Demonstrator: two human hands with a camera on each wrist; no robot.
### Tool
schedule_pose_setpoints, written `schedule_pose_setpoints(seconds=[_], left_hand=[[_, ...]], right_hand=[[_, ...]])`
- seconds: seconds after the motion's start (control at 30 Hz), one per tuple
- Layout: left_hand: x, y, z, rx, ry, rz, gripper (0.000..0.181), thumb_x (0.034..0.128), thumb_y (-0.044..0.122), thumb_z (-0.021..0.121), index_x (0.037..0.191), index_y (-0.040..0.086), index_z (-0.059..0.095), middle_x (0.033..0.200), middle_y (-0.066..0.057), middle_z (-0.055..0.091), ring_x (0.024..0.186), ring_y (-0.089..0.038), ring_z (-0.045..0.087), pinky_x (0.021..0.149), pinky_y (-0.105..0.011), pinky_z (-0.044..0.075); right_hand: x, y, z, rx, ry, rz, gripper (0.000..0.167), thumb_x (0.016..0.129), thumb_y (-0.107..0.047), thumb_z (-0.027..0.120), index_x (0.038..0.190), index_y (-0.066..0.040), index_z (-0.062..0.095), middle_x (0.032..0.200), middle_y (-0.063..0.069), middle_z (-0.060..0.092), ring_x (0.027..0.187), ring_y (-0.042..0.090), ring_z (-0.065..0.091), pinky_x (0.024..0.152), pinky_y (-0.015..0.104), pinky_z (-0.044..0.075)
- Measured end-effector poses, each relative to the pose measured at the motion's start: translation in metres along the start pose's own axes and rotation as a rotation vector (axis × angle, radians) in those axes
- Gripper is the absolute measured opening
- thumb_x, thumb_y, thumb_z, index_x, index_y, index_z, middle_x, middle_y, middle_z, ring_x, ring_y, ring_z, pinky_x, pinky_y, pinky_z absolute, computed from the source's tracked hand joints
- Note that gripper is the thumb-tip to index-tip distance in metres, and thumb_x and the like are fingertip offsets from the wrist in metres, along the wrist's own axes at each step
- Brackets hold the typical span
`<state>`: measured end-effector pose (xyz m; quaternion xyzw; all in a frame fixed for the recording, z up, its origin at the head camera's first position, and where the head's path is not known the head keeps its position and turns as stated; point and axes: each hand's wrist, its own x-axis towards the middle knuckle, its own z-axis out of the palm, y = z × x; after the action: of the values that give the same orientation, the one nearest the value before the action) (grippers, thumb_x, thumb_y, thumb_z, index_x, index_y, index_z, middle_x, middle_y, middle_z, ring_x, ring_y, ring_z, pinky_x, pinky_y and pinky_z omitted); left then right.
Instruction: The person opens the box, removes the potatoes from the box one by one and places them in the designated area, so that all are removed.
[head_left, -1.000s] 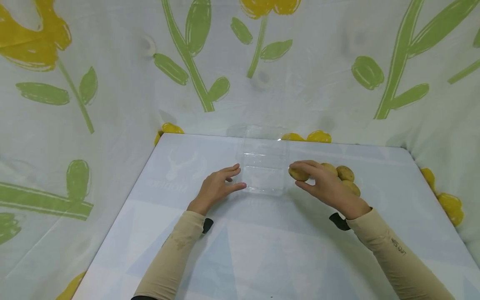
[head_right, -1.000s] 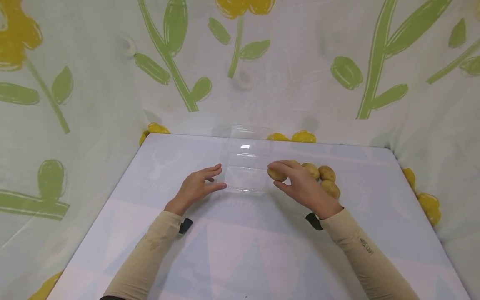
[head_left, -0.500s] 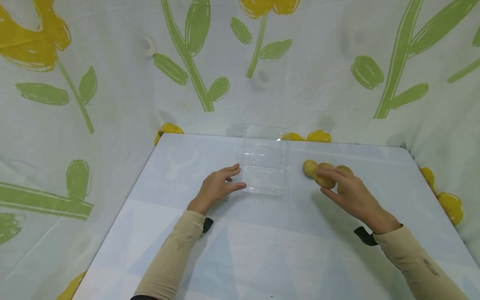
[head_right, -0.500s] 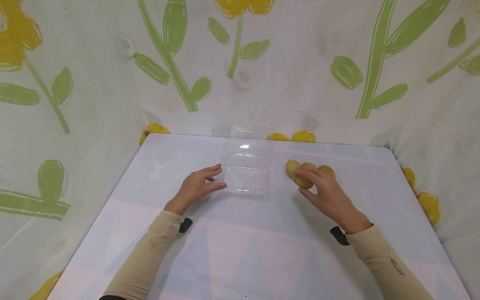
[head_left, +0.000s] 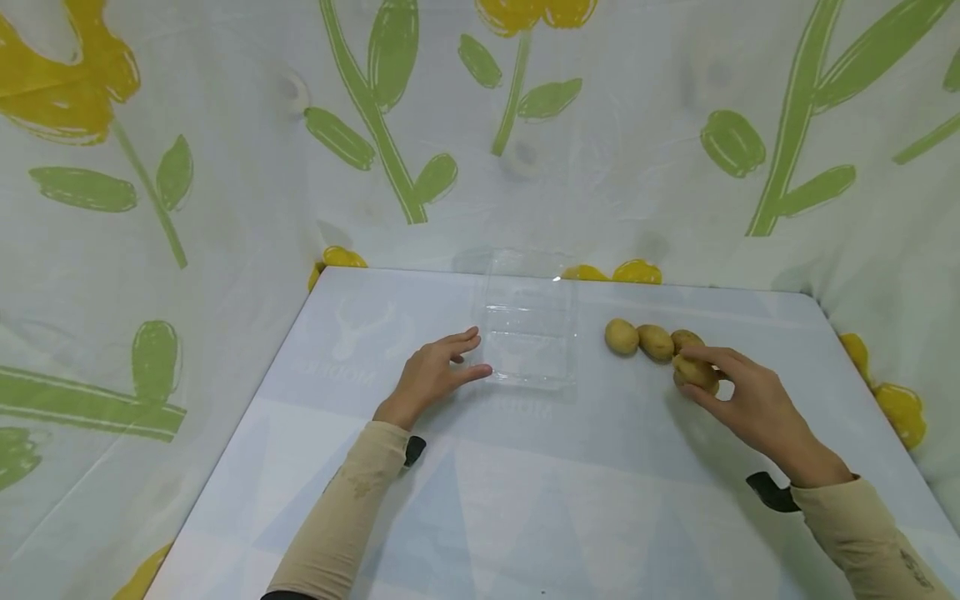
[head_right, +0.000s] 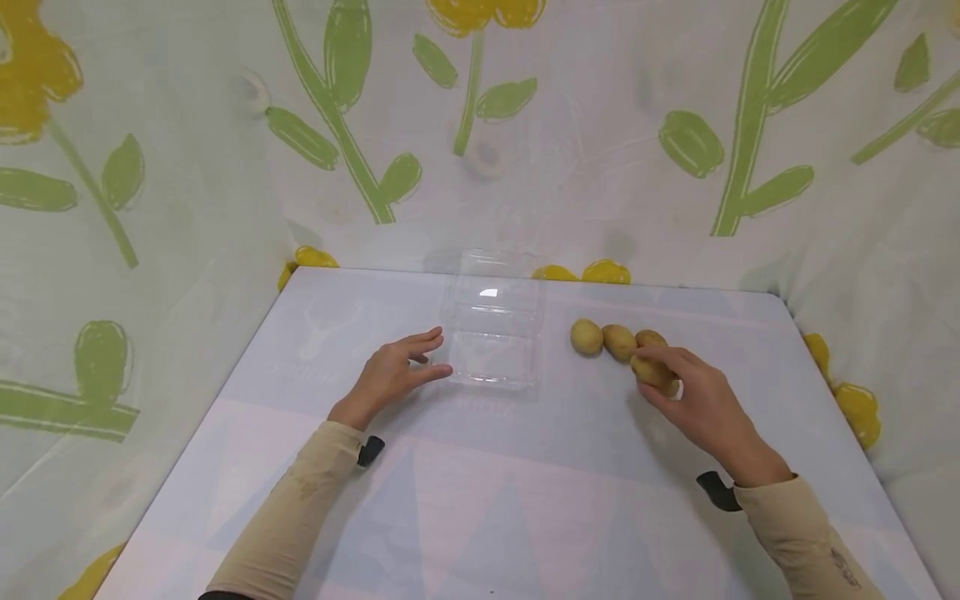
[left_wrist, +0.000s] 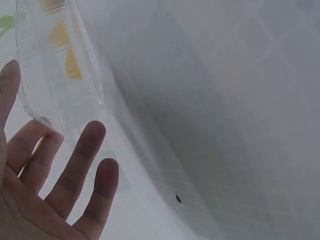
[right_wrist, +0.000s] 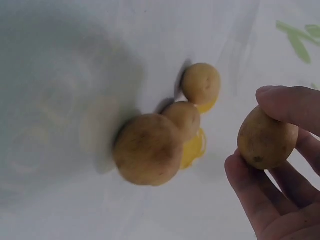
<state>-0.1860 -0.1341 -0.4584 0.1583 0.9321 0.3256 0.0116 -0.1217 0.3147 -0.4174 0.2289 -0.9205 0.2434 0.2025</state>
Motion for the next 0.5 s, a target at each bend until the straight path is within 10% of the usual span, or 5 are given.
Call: schedule_pose_setpoints(seconds=[0.5], left_hand=[[0.001,0.000,0.001,-0.001,-0.006,-0.011,0.074,0.0862,0.055,0.075,0.147,0.018,0.056,0.154,0.016,0.044,0.108,-0.015,0.068,0.087,-0.039,0.054]], right_hand=[[-0.022,0.013,0.000,-0.046,-0.023,0.057,0.060,0.072,0.001,0.089,0.128,-0.006,0.067,0.117,0.013,0.069,0.094,0.021,0.062,0.077,0.007,0.041]])
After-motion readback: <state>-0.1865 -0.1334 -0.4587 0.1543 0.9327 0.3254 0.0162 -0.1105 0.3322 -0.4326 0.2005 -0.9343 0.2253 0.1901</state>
